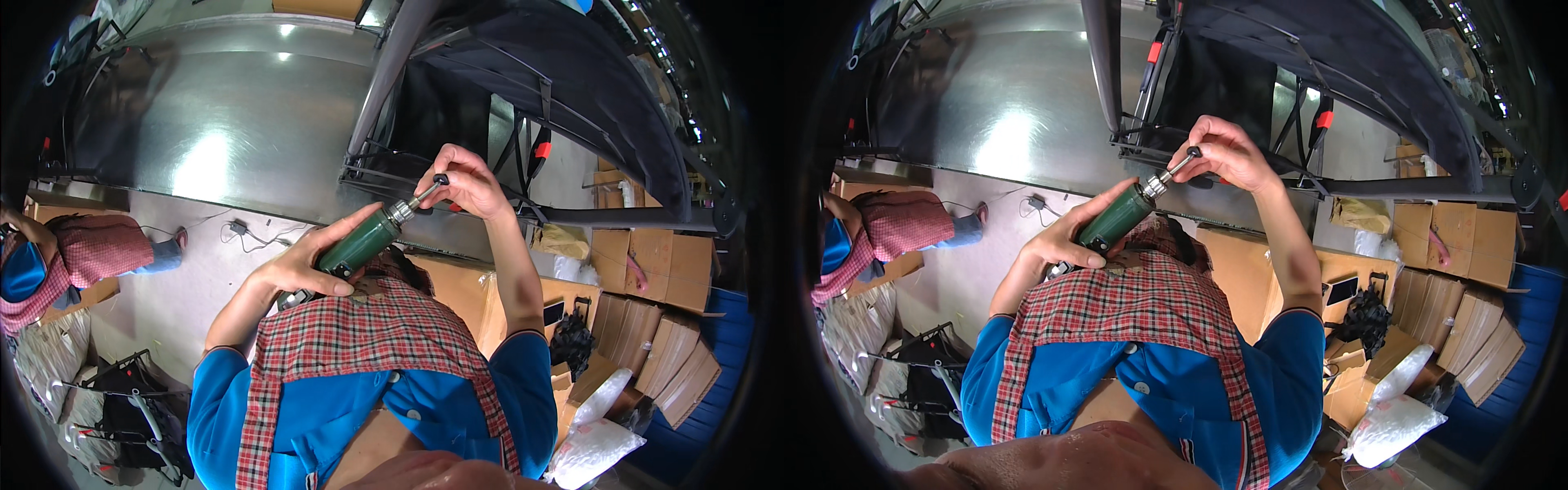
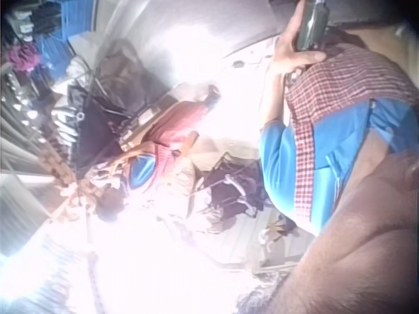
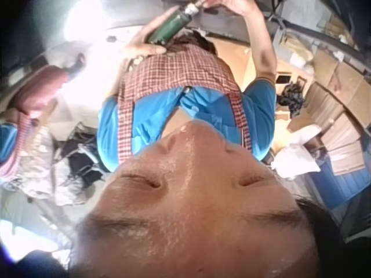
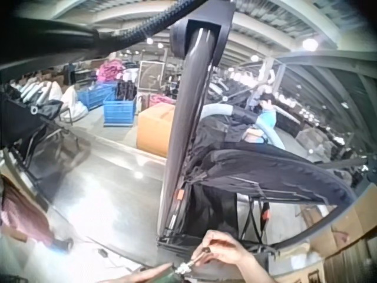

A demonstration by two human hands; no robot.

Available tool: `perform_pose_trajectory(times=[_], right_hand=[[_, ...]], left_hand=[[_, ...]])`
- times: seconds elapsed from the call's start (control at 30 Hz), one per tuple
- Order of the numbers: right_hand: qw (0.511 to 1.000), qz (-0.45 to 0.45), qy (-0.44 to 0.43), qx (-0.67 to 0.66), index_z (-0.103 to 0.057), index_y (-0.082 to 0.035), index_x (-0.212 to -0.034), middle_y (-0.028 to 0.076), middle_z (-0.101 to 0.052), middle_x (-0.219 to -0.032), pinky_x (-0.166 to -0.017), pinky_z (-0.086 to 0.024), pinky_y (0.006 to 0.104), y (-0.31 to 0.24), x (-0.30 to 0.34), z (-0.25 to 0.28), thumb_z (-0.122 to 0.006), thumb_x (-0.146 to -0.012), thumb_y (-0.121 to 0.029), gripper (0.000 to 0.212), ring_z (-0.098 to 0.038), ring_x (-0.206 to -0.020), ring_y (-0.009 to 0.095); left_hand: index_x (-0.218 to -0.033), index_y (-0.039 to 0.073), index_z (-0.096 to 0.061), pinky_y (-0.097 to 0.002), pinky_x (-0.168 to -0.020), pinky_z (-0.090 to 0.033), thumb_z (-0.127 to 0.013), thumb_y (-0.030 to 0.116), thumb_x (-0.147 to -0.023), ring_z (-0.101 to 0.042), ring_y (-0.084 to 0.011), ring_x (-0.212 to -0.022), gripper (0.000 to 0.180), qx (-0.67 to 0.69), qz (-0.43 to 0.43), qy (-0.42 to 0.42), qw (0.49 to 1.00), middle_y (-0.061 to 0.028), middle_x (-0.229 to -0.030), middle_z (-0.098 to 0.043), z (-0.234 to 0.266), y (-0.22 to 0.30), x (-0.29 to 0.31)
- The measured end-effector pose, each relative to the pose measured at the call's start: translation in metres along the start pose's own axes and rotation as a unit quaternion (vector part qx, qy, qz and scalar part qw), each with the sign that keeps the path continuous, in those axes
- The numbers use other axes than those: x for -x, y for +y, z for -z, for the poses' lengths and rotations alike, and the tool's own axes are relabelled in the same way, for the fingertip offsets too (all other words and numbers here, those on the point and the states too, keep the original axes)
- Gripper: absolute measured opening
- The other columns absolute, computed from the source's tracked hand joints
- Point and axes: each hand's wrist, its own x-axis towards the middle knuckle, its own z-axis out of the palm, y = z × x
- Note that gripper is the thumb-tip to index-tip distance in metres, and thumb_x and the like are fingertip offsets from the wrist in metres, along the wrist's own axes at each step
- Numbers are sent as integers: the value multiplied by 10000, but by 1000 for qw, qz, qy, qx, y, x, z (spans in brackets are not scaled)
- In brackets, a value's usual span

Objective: The person uses a corded electric screwdriver to fasten screws into the frame and fabric of a black stroller on a metal workbench. The person repeatedly picks up screws, positions the tool, and drives screws into multiple locations on the stroller while another worker performs similar tasks nearby.

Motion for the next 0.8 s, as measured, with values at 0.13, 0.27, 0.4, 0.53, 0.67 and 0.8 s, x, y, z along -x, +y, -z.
perform_pose_trajectory(times=[0.13, 0.27, 0.4, 0.53, 0.67, 0.8], right_hand=[[984, -3, 38, 173, -513, -17, -1004, 244, -703, -983, -770, -633, 368, -21, 0, -9, -505, -1007, -64, 48, -742, -858, 301], [966, -76, 98, 227, -533, 19, -960, 220, -707, -950, -736, -631, 349, -41, -7, -19, -520, -1005, -15, 58, -749, -848, 286], [957, -115, 108, 243, -537, 21, -962, 201, -716, -892, -692, -622, 322, -46, -16, -18, -525, -1007, -26, 65, -750, -804, 270], [965, -66, 70, 242, -546, 21, -979, 197, -716, -906, -707, -625, 334, -47, -24, -18, -523, -1017, -44, 78, -751, -811, 269], [983, -11, 25, 182, -576, 49, -1036, 188, -713, -917, -749, -624, 360, -47, -32, -19, -557, -1026, -101, 151, -747, -848, 280], [981, 58, 30, 182, -611, 44, -1075, 151, -716, -987, -825, -608, 371, -40, -51, -9, -553, -1044, -234, 285, -738, -906, 255]], left_hand=[[-1616, 150, -199, -342, -911, -508, -821, 189, -696, -637, -187, -940, 1111, -6, -2, 16, 1000, -105, -1241, -615, -4, 3, -3], [-1616, 155, -196, -352, -936, -497, -816, 139, -719, -622, -185, -986, 1091, -59, -42, 70, 995, -102, -1243, -611, -9, 8, -8], [-1617, 154, -188, -325, -897, -515, -804, 105, -740, -617, -175, -999, 1073, -121, -31, 75, 989, -99, -1221, -612, -8, 9, -10], [-1626, 182, -90, -281, -584, -528, -790, 110, -754, -631, -162, -711, 1120, 116, -11, 5, 993, -122, -979, -615, 1, 4, -10], [-1625, 189, -32, -271, -491, -475, -797, 116, -734, -576, -158, -541, 1176, 258, -45, -36, 964, -117, -824, -567, 3, -9, -8], [-1625, 189, -34, -278, -482, -474, -815, 123, -714, -584, -163, -547, 1202, 266, -70, -31, 961, -122, -816, -558, 3, 0, -8]])
